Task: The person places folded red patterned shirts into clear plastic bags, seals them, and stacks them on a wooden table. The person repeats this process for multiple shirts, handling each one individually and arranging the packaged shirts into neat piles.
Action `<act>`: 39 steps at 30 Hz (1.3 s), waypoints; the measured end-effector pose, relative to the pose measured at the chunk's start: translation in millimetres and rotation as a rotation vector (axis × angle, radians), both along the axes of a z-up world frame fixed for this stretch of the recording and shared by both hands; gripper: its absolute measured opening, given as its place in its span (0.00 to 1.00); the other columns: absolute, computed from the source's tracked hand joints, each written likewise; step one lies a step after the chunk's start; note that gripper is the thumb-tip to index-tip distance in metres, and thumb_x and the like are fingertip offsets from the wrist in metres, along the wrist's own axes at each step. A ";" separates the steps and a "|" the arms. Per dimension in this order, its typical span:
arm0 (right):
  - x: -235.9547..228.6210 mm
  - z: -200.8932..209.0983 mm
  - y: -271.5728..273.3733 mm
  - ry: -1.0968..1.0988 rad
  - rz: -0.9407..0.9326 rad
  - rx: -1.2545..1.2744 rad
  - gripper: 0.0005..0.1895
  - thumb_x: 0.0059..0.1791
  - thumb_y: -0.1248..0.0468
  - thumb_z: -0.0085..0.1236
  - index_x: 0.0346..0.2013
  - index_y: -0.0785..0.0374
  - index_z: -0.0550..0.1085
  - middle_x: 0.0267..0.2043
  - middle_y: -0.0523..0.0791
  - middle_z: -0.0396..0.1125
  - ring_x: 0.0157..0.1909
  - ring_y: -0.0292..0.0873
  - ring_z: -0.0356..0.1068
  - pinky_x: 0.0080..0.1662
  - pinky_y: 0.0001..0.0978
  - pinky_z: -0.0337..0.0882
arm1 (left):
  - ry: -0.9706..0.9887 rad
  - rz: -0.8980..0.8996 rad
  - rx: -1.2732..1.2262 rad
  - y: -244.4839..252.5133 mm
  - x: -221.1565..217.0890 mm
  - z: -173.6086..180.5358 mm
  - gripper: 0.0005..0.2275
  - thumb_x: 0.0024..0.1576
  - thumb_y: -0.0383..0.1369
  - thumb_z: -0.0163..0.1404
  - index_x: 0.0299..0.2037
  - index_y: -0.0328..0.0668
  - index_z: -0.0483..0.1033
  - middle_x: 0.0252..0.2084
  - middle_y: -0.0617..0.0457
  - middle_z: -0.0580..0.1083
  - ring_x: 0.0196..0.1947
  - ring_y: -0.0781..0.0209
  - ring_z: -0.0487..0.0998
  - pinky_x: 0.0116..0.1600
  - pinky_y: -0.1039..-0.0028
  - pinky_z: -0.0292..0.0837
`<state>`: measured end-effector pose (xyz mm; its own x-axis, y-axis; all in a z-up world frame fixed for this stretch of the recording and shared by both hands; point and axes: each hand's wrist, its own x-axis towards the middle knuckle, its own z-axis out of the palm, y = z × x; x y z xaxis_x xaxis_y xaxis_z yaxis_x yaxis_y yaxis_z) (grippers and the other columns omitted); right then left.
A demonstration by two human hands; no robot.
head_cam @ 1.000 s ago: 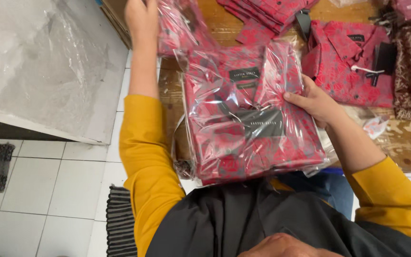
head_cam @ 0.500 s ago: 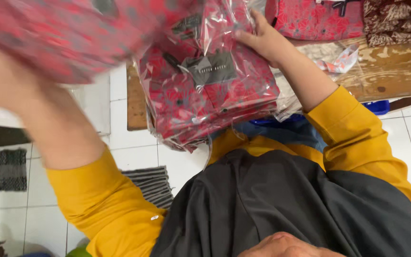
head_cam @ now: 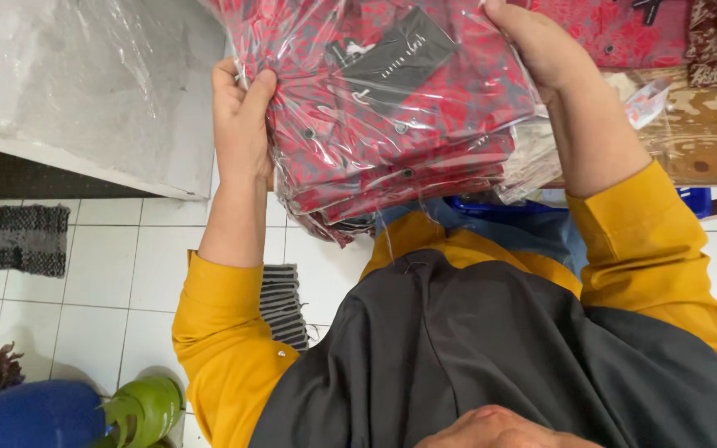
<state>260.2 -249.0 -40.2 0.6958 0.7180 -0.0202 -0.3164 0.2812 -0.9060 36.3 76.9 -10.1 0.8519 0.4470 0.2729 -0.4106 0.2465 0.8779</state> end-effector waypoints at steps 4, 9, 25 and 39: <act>-5.9 -5.7 -27.7 -0.183 0.028 -0.179 0.14 0.60 0.60 0.55 0.56 0.66 0.71 0.48 0.39 0.71 0.47 0.33 0.70 0.49 0.29 0.70 | 0.040 -0.074 0.246 5.5 -12.6 -14.2 0.11 0.71 0.25 0.50 0.60 0.34 0.64 0.55 0.49 0.74 0.53 0.65 0.74 0.61 0.73 0.73; -20.7 -17.0 -52.2 -0.334 -0.068 -0.159 0.30 0.60 0.46 0.42 0.69 0.62 0.63 0.71 0.43 0.63 0.72 0.37 0.63 0.70 0.39 0.66 | 0.459 0.408 0.869 41.6 -64.4 -66.1 0.08 0.69 0.30 0.50 0.55 0.39 0.73 0.53 0.48 0.78 0.52 0.54 0.81 0.59 0.69 0.75; 44.6 -137.5 -102.0 -1.276 -0.305 -1.049 0.13 0.59 0.57 0.59 0.45 0.66 0.75 0.41 0.53 0.72 0.47 0.54 0.72 0.50 0.45 0.72 | 0.828 0.518 0.752 61.9 -44.5 -204.3 0.14 0.66 0.32 0.52 0.56 0.31 0.79 0.49 0.31 0.73 0.46 0.36 0.74 0.50 0.52 0.65; 106.2 -29.7 -168.1 -1.521 -0.372 -1.152 0.13 0.58 0.57 0.62 0.48 0.65 0.80 0.40 0.53 0.75 0.36 0.55 0.74 0.36 0.48 0.72 | 1.175 0.145 1.177 205.8 -117.7 -6.5 0.13 0.59 0.40 0.60 0.48 0.41 0.84 0.37 0.50 0.79 0.39 0.59 0.77 0.47 0.68 0.70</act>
<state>366.4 -417.1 -69.9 0.6733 0.6393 0.3713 0.7119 -0.6961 -0.0924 -81.4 282.7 -16.6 0.7957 0.5642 -0.2202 0.6033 -0.7064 0.3701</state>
